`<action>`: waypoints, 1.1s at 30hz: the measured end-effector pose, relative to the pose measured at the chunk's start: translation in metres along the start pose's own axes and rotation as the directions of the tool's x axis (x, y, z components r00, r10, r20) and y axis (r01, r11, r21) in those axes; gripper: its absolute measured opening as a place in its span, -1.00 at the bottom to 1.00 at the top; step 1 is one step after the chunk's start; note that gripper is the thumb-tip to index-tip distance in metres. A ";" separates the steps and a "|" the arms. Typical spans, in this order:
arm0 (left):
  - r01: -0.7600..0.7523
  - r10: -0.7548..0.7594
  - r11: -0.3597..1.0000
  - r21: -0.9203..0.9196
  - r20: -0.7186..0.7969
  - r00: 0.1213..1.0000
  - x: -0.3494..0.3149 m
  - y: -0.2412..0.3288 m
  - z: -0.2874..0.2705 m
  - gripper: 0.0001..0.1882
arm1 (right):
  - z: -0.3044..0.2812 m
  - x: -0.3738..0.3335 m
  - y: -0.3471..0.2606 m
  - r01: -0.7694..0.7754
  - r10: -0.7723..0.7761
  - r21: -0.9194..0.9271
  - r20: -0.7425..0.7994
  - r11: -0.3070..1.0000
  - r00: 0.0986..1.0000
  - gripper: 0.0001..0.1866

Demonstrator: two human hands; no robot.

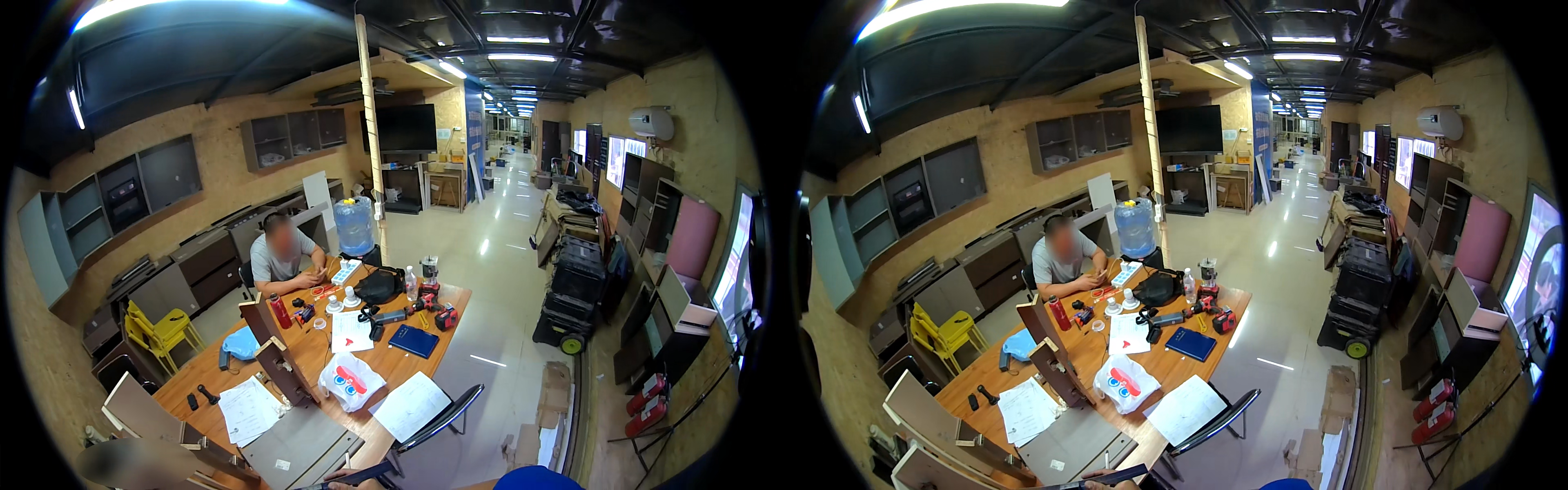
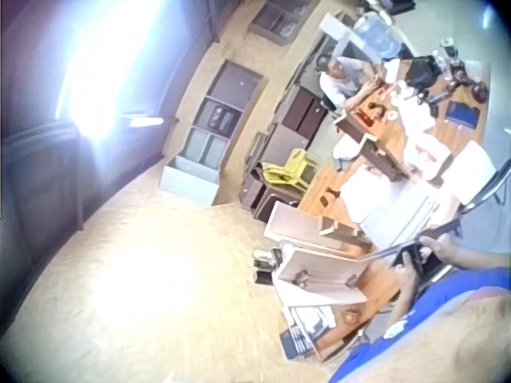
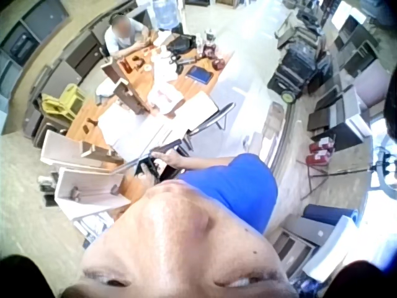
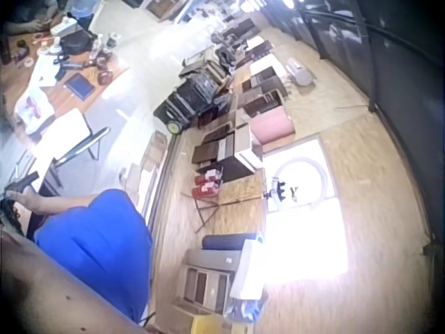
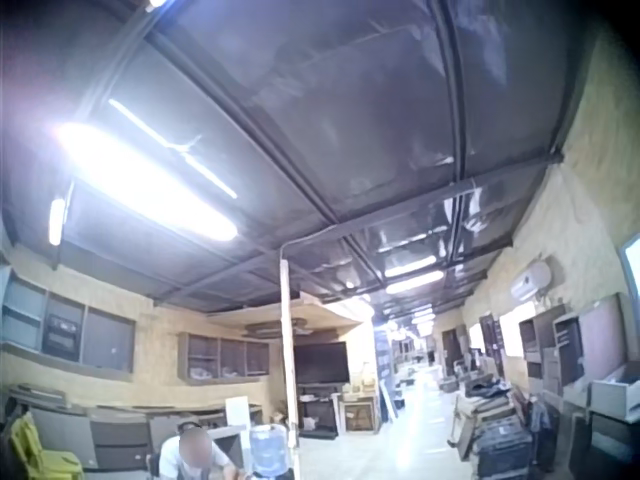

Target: The person uses a combination square and a marker to draw precise lines on the back of a cabinet door. They repeatedly measure and mark the surface, adjusting the square to ensure alignment. The task involves careful placement of the tool and drawing straight lines for assembly or installation purposes.

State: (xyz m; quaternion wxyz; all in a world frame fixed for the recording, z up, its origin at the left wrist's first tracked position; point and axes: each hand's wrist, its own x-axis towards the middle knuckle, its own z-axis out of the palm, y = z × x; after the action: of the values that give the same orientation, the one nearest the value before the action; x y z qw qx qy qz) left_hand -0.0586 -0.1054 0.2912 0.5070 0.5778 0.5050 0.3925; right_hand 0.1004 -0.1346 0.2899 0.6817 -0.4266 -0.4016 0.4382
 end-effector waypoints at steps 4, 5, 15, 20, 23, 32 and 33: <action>0.087 -0.087 0.990 -0.107 0.010 0.996 0.010 0.016 -0.021 -0.48 | 0.033 0.007 0.006 0.014 -0.019 -0.050 -0.102 0.999 0.995 -0.78; 0.105 -0.104 0.986 -0.131 0.011 0.995 0.010 0.022 -0.028 -0.48 | 0.039 0.008 0.014 -0.015 0.007 -0.069 -0.112 0.998 0.994 -0.79; 0.173 -0.168 0.961 -0.214 0.040 0.985 0.033 0.025 -0.065 -0.49 | 0.080 0.024 0.014 -0.124 0.124 -0.002 -0.050 0.992 0.991 -0.68; 0.166 -0.162 0.964 -0.209 0.039 0.986 0.041 0.008 -0.079 -0.50 | 0.082 0.032 0.017 -0.245 0.245 0.040 -0.010 0.969 0.969 -0.68; 0.170 -0.164 0.956 -0.239 0.046 0.985 0.046 -0.003 -0.081 -0.49 | 0.085 0.031 0.021 -0.105 0.106 0.038 -0.027 0.994 0.994 -0.69; 0.170 -0.163 0.973 -0.156 0.056 0.985 0.030 0.045 -0.023 -0.36 | 0.040 0.030 0.011 -0.079 0.089 0.126 -0.078 0.989 0.993 -0.69; 0.175 -0.171 0.973 -0.149 0.045 0.984 0.027 0.044 -0.014 -0.36 | 0.031 0.031 0.005 -0.093 0.101 0.127 -0.061 0.988 0.993 -0.69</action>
State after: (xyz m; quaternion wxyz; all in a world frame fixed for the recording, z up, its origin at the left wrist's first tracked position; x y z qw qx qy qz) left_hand -0.0590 -0.0751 0.3353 0.5899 0.4972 0.5138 0.3753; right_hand 0.0801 -0.0976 0.3003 0.6977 -0.4171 -0.3293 0.4804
